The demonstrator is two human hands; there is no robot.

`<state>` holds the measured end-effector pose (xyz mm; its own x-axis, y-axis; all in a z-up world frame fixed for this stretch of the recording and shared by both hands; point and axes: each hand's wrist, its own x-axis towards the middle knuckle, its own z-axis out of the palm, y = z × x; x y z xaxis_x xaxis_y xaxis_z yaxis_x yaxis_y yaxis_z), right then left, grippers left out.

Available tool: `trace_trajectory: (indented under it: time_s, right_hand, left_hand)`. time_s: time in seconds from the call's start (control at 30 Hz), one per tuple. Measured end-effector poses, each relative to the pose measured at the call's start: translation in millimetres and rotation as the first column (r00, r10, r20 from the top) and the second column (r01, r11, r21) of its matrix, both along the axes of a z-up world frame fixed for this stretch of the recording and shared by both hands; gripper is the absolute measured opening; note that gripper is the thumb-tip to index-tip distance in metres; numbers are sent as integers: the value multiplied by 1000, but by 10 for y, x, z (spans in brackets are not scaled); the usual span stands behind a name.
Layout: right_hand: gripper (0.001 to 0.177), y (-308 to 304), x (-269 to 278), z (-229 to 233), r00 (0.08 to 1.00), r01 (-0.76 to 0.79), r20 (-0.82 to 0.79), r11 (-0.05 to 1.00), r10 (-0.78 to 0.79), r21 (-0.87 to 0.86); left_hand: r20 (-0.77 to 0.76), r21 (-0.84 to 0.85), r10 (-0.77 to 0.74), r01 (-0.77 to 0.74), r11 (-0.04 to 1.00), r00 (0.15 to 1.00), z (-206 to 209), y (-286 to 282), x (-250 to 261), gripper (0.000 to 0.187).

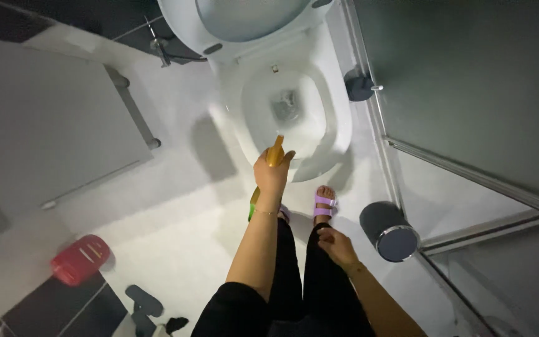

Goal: The person sprays cleaning solution into the toilet bowl, then scrubs the interior with a toilet brush. The person does not clean the exterior surfaces or flush the toilet in this clip.

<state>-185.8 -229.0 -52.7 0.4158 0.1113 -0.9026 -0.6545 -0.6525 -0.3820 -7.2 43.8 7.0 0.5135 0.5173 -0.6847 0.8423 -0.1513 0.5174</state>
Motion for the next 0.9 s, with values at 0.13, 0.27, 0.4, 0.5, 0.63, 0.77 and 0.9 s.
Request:
trace_trajectory:
  time_s: [0.13, 0.27, 0.4, 0.5, 0.63, 0.77, 0.9]
  right_hand:
    - [46, -139, 83, -136, 998, 31, 57, 992, -24, -123]
    - [37, -282, 109, -198, 968, 245, 77, 960, -237, -134]
    - [43, -237, 204, -326, 990, 138, 10, 977, -138, -161]
    - [43, -33, 432, -198, 997, -75, 10, 988, 77, -138]
    - [44, -46, 720, -107, 983, -175, 44, 980, 179, -94]
    - [44, -136, 965, -169, 994, -109, 9, 992, 110, -60]
    - [38, -200, 1101, -124, 962, -259, 55, 960, 266, -106]
  left_hand:
    - [-39, -52, -123, 121, 991, 992, 58, 220, 4, 54]
    - [39, 44, -115, 113, 993, 993, -134, 308, -56, 46]
    - [207, 58, -150, 141, 988, 967, -148, 384, 61, 51]
    - [193, 159, -247, 219, 963, 949, -345, 303, 118, 40]
    - [-244, 61, -317, 341, 938, 916, -537, 91, 427, 42]
    - [-231, 35, -355, 373, 927, 906, -570, 89, 455, 53]
    - [57, 0, -17, 17, 1000, 998, -10, 145, 287, 43]
